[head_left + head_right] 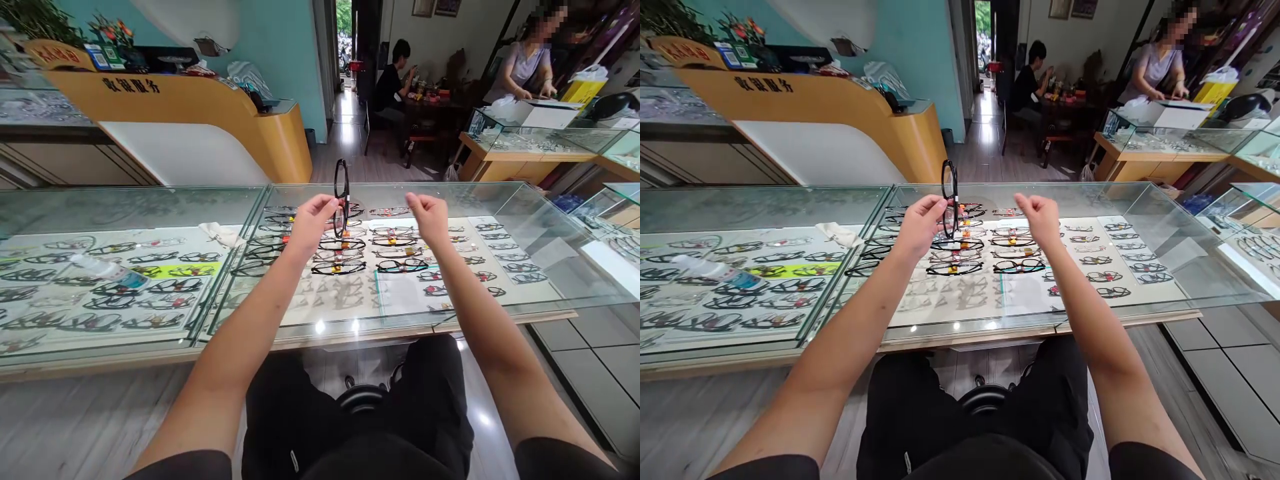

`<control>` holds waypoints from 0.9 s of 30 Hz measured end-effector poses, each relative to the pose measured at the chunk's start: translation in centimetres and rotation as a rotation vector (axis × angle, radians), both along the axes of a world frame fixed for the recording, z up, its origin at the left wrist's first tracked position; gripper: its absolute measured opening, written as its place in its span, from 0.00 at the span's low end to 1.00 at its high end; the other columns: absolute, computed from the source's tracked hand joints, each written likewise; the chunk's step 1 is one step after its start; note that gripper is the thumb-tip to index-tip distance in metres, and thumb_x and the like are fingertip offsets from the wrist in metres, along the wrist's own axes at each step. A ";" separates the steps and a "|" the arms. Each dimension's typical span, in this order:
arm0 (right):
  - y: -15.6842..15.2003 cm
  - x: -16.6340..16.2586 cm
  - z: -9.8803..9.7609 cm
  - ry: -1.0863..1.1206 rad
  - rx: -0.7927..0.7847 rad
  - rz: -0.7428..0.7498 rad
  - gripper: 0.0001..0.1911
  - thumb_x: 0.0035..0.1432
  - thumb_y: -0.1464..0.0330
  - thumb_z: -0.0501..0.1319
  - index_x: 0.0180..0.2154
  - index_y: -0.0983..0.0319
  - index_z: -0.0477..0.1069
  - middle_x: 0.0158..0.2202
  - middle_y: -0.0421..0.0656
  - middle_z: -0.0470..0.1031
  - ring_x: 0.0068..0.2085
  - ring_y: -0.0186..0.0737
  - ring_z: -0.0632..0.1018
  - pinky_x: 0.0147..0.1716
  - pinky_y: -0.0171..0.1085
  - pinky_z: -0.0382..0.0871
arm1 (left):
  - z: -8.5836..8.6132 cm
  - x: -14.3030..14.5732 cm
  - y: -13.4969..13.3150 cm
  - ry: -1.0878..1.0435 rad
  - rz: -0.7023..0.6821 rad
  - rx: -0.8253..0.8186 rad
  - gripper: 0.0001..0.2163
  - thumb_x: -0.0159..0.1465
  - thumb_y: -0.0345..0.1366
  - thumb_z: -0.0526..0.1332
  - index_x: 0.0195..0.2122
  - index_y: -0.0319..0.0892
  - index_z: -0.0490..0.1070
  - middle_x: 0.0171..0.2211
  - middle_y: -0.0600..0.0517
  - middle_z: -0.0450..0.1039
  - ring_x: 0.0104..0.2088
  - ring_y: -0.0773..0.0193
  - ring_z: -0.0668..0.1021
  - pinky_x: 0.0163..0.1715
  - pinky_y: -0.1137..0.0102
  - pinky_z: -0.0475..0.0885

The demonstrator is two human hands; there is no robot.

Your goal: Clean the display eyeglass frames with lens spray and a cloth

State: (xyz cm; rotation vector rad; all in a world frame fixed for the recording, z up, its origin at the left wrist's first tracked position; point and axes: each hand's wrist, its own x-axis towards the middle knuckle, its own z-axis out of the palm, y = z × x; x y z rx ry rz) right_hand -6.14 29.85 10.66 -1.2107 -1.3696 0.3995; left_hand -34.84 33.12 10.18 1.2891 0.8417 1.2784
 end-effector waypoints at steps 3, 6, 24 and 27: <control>-1.0 -5.7 1.4 -0.013 -0.066 0.254 0.43 0.56 0.28 0.65 0.21 0.56 0.53 0.21 0.34 0.52 0.27 0.33 0.55 0.29 0.39 0.50 | -0.4 0.1 -0.1 -0.037 -0.014 0.016 0.28 0.52 0.63 0.81 0.40 0.45 0.79 0.45 0.47 0.83 0.46 0.55 0.84 0.40 0.65 0.84; -1.1 -9.3 1.3 0.023 -0.138 0.398 0.37 0.56 0.31 0.69 0.27 0.57 0.64 0.22 0.32 0.55 0.26 0.32 0.55 0.29 0.38 0.49 | -0.9 0.3 -0.2 -0.006 -0.002 0.036 0.27 0.54 0.62 0.80 0.40 0.45 0.81 0.44 0.47 0.82 0.45 0.56 0.83 0.39 0.67 0.83; -0.4 -9.1 -1.9 0.141 -0.209 0.490 0.31 0.54 0.38 0.75 0.34 0.57 0.71 0.19 0.28 0.55 0.24 0.31 0.53 0.28 0.37 0.47 | -1.5 0.9 -0.3 -0.024 -0.059 0.053 0.22 0.52 0.50 0.83 0.38 0.43 0.79 0.38 0.52 0.79 0.37 0.64 0.79 0.40 0.68 0.77; -0.3 -8.9 -2.0 0.131 -0.205 0.478 0.32 0.54 0.37 0.74 0.34 0.57 0.72 0.19 0.28 0.55 0.23 0.31 0.53 0.27 0.37 0.48 | -1.6 0.9 -0.3 -0.030 -0.069 0.022 0.23 0.52 0.50 0.83 0.39 0.43 0.78 0.40 0.51 0.79 0.37 0.64 0.78 0.38 0.68 0.77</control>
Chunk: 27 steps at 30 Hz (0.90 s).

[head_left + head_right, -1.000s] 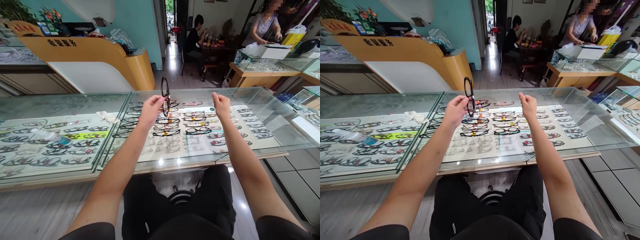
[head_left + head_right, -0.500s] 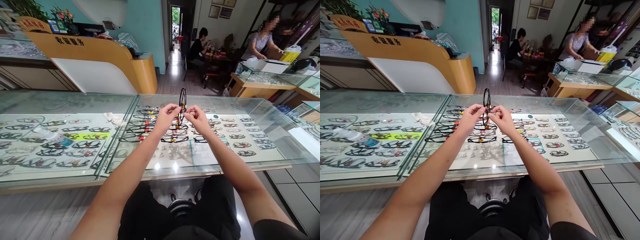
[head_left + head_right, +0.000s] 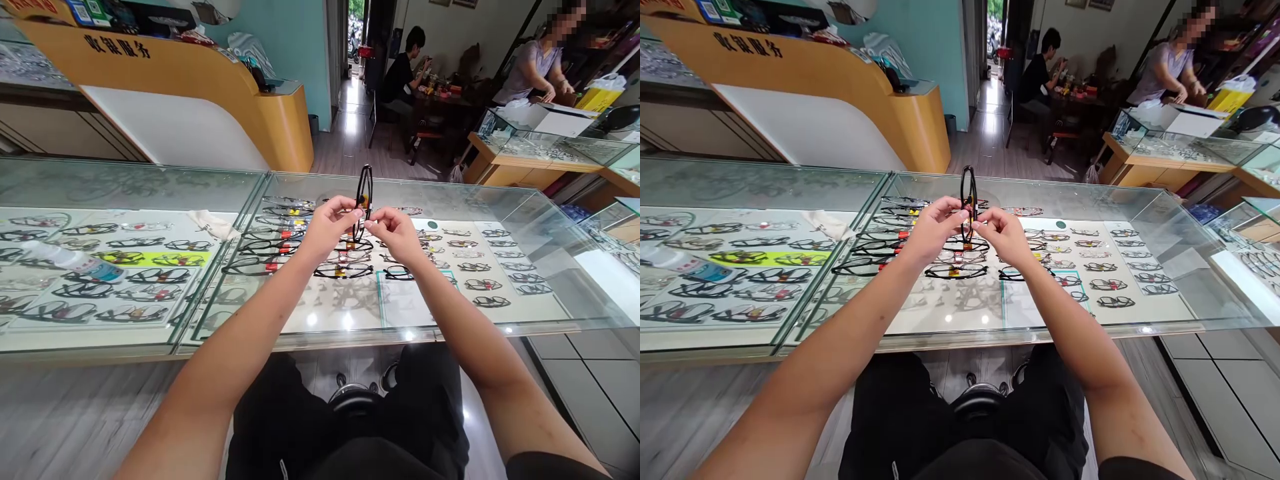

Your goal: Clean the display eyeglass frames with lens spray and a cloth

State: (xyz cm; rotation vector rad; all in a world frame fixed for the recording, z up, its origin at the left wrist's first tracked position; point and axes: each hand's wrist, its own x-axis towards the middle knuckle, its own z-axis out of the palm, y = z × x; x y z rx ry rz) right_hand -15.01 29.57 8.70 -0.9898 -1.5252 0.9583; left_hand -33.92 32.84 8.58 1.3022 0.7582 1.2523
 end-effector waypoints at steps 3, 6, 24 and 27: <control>0.1 0.2 0.1 -0.024 0.012 -0.025 0.32 0.54 0.36 0.74 0.34 0.57 0.72 0.19 0.29 0.56 0.24 0.31 0.54 0.27 0.37 0.49 | 0.0 0.0 0.0 0.009 0.008 -0.015 0.24 0.52 0.51 0.83 0.40 0.44 0.77 0.43 0.50 0.79 0.39 0.63 0.79 0.38 0.68 0.78; 0.3 0.6 0.2 -0.045 0.031 -0.063 0.30 0.56 0.38 0.73 0.35 0.57 0.74 0.19 0.30 0.57 0.23 0.32 0.56 0.27 0.37 0.51 | 0.1 -0.1 0.1 0.030 0.020 -0.004 0.24 0.53 0.52 0.82 0.40 0.44 0.77 0.45 0.49 0.81 0.40 0.62 0.79 0.39 0.68 0.78; 1.3 5.7 1.5 -0.122 0.284 -0.493 0.19 0.72 0.47 0.65 0.46 0.55 0.73 0.35 0.42 0.84 0.34 0.41 0.82 0.36 0.41 0.76 | 0.4 -3.1 2.3 0.265 0.090 0.176 0.21 0.57 0.55 0.80 0.41 0.44 0.83 0.41 0.48 0.84 0.41 0.59 0.81 0.45 0.65 0.76; 0.9 5.2 1.6 -0.153 0.312 -0.523 0.17 0.74 0.49 0.64 0.52 0.54 0.72 0.38 0.43 0.85 0.32 0.41 0.79 0.38 0.43 0.75 | 0.5 -3.0 2.1 0.222 0.090 0.164 0.22 0.56 0.55 0.81 0.39 0.44 0.83 0.42 0.47 0.84 0.41 0.58 0.81 0.44 0.65 0.77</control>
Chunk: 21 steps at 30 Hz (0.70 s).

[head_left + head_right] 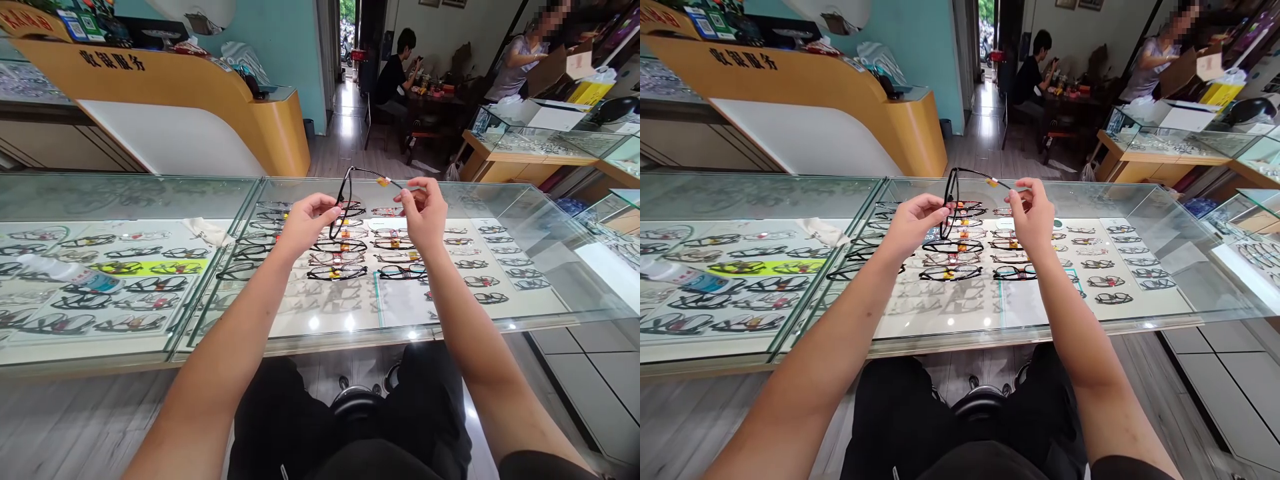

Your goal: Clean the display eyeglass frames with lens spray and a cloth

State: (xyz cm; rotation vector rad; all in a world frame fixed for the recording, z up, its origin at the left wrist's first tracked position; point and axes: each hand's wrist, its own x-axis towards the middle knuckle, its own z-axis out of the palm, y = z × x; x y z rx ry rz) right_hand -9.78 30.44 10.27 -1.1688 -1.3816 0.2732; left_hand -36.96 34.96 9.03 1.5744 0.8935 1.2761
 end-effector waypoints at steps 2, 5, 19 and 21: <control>-0.5 -0.6 0.0 -0.063 0.025 -0.036 0.17 0.75 0.53 0.63 0.57 0.52 0.71 0.40 0.42 0.85 0.31 0.41 0.78 0.38 0.44 0.74 | 0.1 0.2 -0.2 -0.034 0.004 -0.010 0.23 0.55 0.56 0.81 0.39 0.43 0.82 0.42 0.47 0.84 0.41 0.59 0.81 0.43 0.66 0.78; -1.2 -1.9 -0.2 -0.276 0.054 -0.003 0.14 0.76 0.59 0.61 0.58 0.53 0.74 0.44 0.44 0.84 0.33 0.41 0.79 0.39 0.43 0.74 | 0.2 0.4 -0.6 -0.048 -0.008 -0.037 0.23 0.55 0.56 0.81 0.40 0.43 0.82 0.41 0.47 0.84 0.39 0.60 0.81 0.40 0.67 0.78; -0.6 -3.0 -1.7 -0.691 0.128 0.049 0.15 0.75 0.63 0.60 0.59 0.55 0.76 0.63 0.55 0.75 0.63 0.59 0.77 0.65 0.57 0.74 | 0.0 1.0 -1.1 0.022 -0.044 -0.018 0.22 0.56 0.55 0.81 0.40 0.43 0.82 0.42 0.46 0.84 0.39 0.58 0.82 0.37 0.67 0.79; -0.5 -2.8 -1.7 -0.675 0.132 0.032 0.14 0.75 0.63 0.61 0.58 0.55 0.76 0.65 0.56 0.73 0.63 0.59 0.77 0.65 0.59 0.73 | 0.1 1.1 -1.0 -0.021 -0.014 -0.025 0.24 0.55 0.57 0.81 0.39 0.43 0.81 0.40 0.47 0.82 0.38 0.59 0.82 0.35 0.67 0.78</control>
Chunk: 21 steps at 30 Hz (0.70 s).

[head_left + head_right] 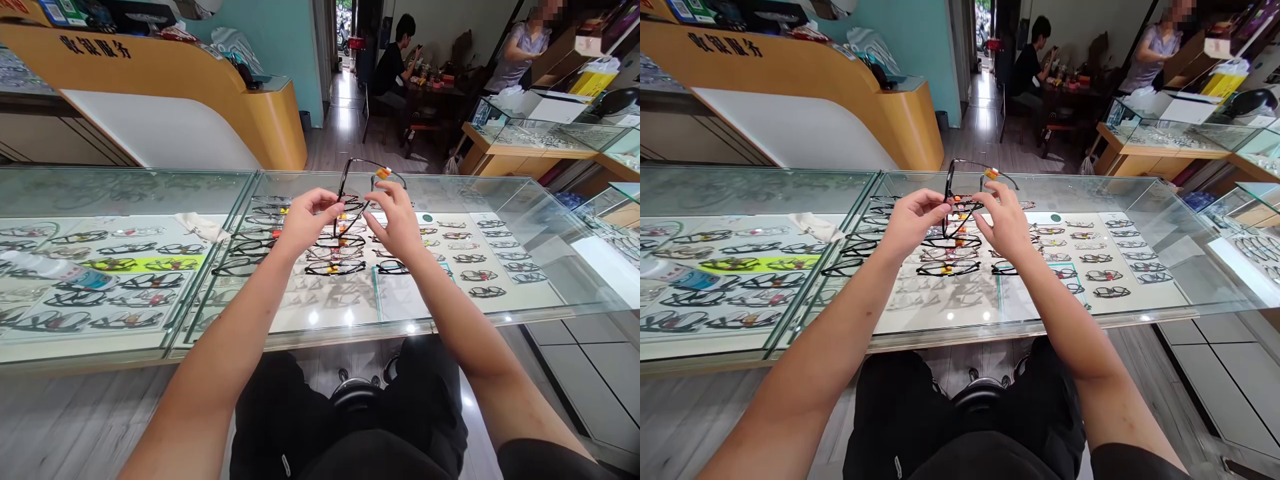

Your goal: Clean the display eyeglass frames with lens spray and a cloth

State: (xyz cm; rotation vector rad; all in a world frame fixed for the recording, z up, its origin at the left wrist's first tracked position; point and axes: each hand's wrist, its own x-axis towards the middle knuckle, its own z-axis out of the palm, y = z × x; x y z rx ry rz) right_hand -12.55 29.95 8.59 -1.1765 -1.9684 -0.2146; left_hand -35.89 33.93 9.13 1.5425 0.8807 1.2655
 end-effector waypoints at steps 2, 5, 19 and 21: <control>0.1 0.2 0.0 0.007 0.008 -0.026 0.12 0.74 0.62 0.61 0.55 0.55 0.76 0.67 0.56 0.72 0.62 0.61 0.77 0.64 0.61 0.73 | 0.1 0.0 0.1 -0.048 0.044 0.002 0.25 0.54 0.58 0.82 0.38 0.43 0.80 0.40 0.47 0.82 0.38 0.60 0.81 0.35 0.68 0.79; 0.3 0.6 0.0 -0.009 0.019 -0.059 0.10 0.75 0.61 0.62 0.53 0.55 0.76 0.67 0.55 0.74 0.64 0.63 0.75 0.64 0.63 0.72 | 0.3 -0.2 0.3 -0.113 0.103 -0.018 0.28 0.53 0.61 0.81 0.40 0.44 0.79 0.41 0.47 0.82 0.41 0.58 0.83 0.36 0.68 0.80; -0.8 -0.5 0.5 0.017 -0.028 -0.086 0.16 0.71 0.55 0.65 0.53 0.57 0.78 0.55 0.53 0.80 0.60 0.63 0.74 0.61 0.59 0.67 | 0.0 -0.5 0.8 -0.205 0.204 0.030 0.28 0.54 0.61 0.81 0.40 0.45 0.75 0.46 0.47 0.79 0.47 0.56 0.82 0.39 0.66 0.82; -1.2 -1.2 0.5 0.035 -0.026 0.000 0.20 0.72 0.54 0.65 0.58 0.57 0.76 0.58 0.53 0.80 0.60 0.61 0.76 0.63 0.58 0.68 | -0.2 0.1 0.3 -0.150 0.190 0.084 0.25 0.56 0.58 0.80 0.39 0.44 0.76 0.50 0.46 0.78 0.50 0.56 0.82 0.46 0.64 0.83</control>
